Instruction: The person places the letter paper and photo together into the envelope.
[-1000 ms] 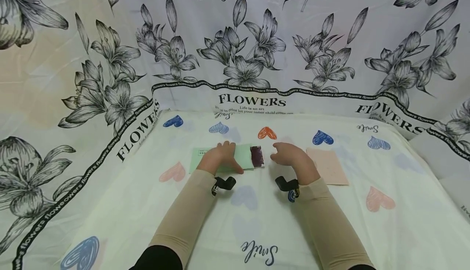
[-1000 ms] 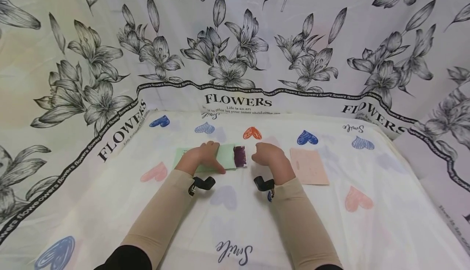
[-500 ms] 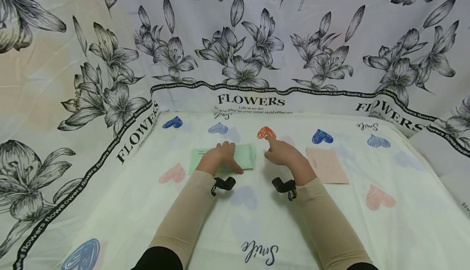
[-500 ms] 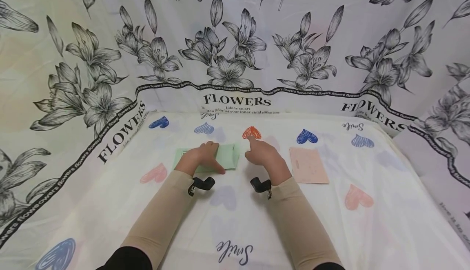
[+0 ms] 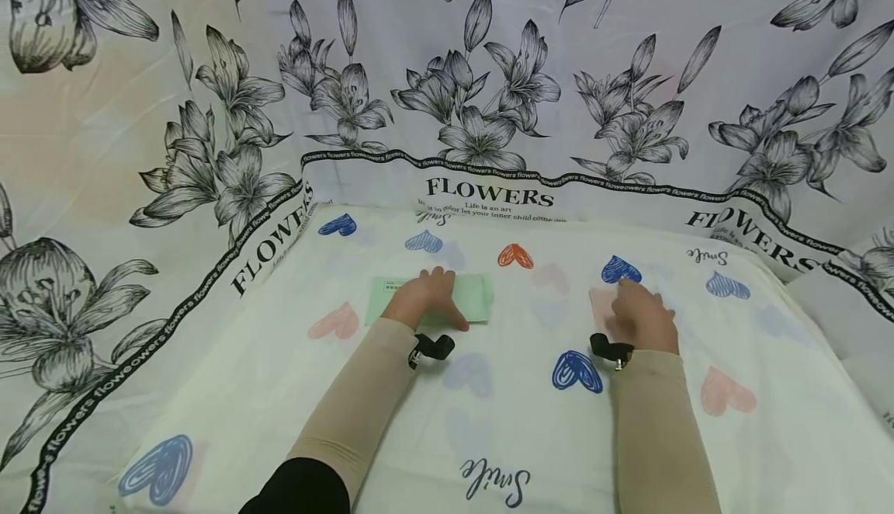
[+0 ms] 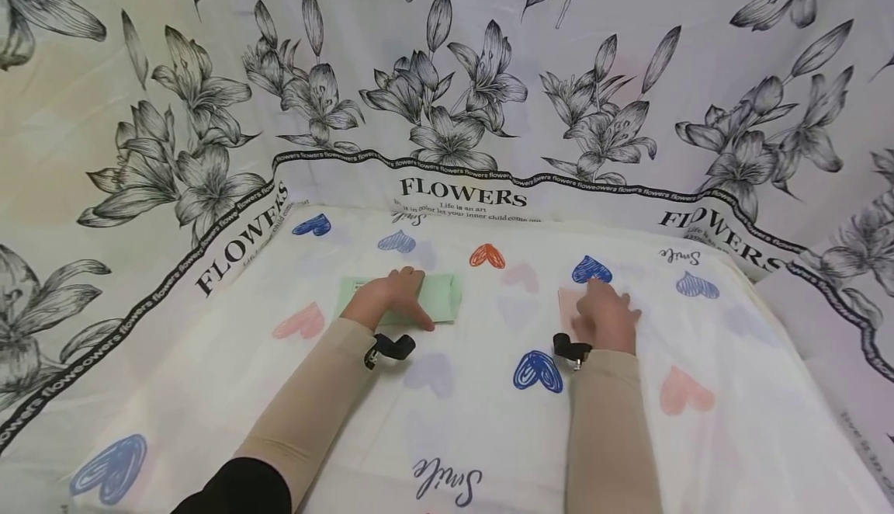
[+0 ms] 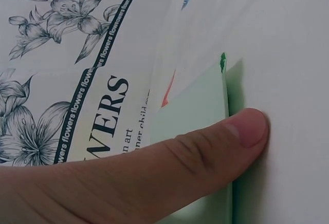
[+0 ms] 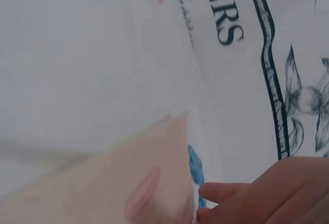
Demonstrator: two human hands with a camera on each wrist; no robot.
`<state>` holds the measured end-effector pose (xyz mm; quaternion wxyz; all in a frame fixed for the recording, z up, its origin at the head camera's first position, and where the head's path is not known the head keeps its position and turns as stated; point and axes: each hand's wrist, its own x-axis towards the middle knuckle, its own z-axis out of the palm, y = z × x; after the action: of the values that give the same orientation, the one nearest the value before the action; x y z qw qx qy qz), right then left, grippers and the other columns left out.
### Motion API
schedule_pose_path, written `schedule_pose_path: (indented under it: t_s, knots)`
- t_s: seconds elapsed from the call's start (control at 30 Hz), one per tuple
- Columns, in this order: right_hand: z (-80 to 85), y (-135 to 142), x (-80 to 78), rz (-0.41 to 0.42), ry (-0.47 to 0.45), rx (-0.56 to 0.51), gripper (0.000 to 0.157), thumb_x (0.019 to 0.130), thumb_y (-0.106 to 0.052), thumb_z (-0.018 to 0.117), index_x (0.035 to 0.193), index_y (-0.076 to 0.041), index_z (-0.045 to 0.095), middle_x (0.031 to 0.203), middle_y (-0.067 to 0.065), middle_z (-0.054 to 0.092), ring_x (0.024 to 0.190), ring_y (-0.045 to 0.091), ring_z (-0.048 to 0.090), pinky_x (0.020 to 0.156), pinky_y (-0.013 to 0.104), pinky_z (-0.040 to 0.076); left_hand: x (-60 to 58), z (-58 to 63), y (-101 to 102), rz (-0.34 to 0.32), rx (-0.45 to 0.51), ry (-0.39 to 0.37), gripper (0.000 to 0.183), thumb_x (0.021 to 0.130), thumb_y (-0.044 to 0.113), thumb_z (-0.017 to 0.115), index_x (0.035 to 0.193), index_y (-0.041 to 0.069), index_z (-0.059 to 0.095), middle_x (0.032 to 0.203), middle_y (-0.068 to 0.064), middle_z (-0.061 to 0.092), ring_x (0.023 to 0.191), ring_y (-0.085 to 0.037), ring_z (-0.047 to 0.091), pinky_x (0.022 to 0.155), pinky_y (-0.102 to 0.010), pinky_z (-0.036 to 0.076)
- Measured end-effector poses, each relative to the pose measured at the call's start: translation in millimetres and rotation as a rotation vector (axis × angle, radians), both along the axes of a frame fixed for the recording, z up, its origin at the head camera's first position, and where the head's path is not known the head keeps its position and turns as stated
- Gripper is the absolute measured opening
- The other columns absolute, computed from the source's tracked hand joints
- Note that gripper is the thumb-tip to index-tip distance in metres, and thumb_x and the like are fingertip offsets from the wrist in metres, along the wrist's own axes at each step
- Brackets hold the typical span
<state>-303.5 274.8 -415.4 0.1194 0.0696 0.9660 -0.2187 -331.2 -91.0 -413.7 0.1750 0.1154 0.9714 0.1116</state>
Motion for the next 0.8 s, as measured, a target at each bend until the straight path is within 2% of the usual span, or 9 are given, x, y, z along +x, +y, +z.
schedule_pose_path:
  t_s: [0.1,0.17,0.3,0.4,0.5,0.53,0.67,0.73,0.8]
  knots:
    - [-5.5,12,5.0,-0.059,-0.059,-0.070,0.062,0.093,-0.012,0.039,0.151,-0.007,0.015,0.147,0.034,0.009,0.130,0.058,0.007,0.097,0.074,0.005,0.7,2.0,0,-0.006,0.005,-0.002,0.109,0.056,0.056,0.083,0.142,0.008,0.036,0.136,-0.014,0.039,0.124,-0.036,0.035,0.095,-0.050,0.040]
    - [-8.8,11,6.5,-0.029,-0.041,-0.031,0.063,0.092,-0.014,0.041,0.150,-0.006,0.018,0.144,0.037,0.013,0.129,0.057,0.013,0.097,0.074,0.011,1.5,2.8,-1,0.000,0.002,-0.008,0.109,0.056,0.056,0.084,0.142,0.009,0.036,0.136,-0.014,0.039,0.125,-0.037,0.034,0.095,-0.050,0.040]
    - [-12.9,3,6.5,-0.019,-0.047,-0.009,0.060,0.092,-0.017,0.047,0.147,-0.004,0.027,0.142,0.036,0.019,0.127,0.056,0.017,0.097,0.074,0.010,1.8,2.2,-3,0.007,-0.015,-0.015,0.112,0.055,0.057,0.084,0.143,0.009,0.035,0.139,-0.014,0.037,0.128,-0.038,0.033,0.096,-0.051,0.039]
    - [-9.5,-2,6.0,-0.097,-0.074,-0.058,0.053,0.090,-0.016,0.054,0.140,-0.002,0.040,0.135,0.034,0.029,0.120,0.053,0.028,0.096,0.071,0.020,2.7,2.1,-4,0.012,-0.014,-0.019,0.113,0.056,0.057,0.084,0.144,0.008,0.033,0.144,-0.015,0.034,0.132,-0.041,0.027,0.100,-0.054,0.036]
    - [-3.4,-8,4.2,-0.112,-0.083,-0.052,0.044,0.087,-0.015,0.061,0.127,0.001,0.054,0.127,0.030,0.044,0.112,0.049,0.040,0.093,0.064,0.034,3.2,1.9,-4,0.014,-0.003,-0.023,0.113,0.056,0.056,0.083,0.145,0.008,0.032,0.147,-0.015,0.030,0.135,-0.043,0.023,0.102,-0.056,0.032]
    - [-0.6,-9,2.9,-0.092,-0.084,-0.036,0.041,0.087,-0.014,0.061,0.124,0.002,0.057,0.125,0.029,0.048,0.111,0.048,0.044,0.092,0.062,0.037,3.0,1.9,-4,0.015,-0.002,-0.023,0.114,0.056,0.056,0.083,0.145,0.009,0.031,0.148,-0.015,0.029,0.135,-0.043,0.021,0.102,-0.056,0.032]
    - [8.5,-15,-3.1,-0.031,-0.036,-0.075,0.034,0.091,-0.011,0.056,0.121,0.006,0.059,0.124,0.028,0.052,0.113,0.045,0.047,0.097,0.056,0.038,2.1,1.9,-2,-0.001,0.003,-0.015,0.114,0.057,0.057,0.083,0.145,0.008,0.031,0.148,-0.016,0.029,0.135,-0.044,0.021,0.102,-0.056,0.032]
    - [13.1,-19,-5.7,-0.009,0.020,-0.123,0.034,0.094,-0.013,0.051,0.120,0.007,0.057,0.122,0.029,0.051,0.109,0.042,0.049,0.093,0.053,0.042,2.4,1.5,-2,-0.008,0.004,-0.013,0.113,0.057,0.058,0.083,0.145,0.007,0.032,0.146,-0.016,0.030,0.134,-0.044,0.023,0.102,-0.055,0.033]
    - [18.3,-23,-7.9,-0.026,0.074,-0.224,0.035,0.097,-0.018,0.045,0.121,0.007,0.053,0.121,0.028,0.050,0.103,0.039,0.051,0.087,0.050,0.046,2.8,2.1,-2,-0.007,0.012,-0.011,0.112,0.056,0.057,0.083,0.143,0.007,0.033,0.143,-0.016,0.034,0.132,-0.042,0.028,0.100,-0.054,0.036]
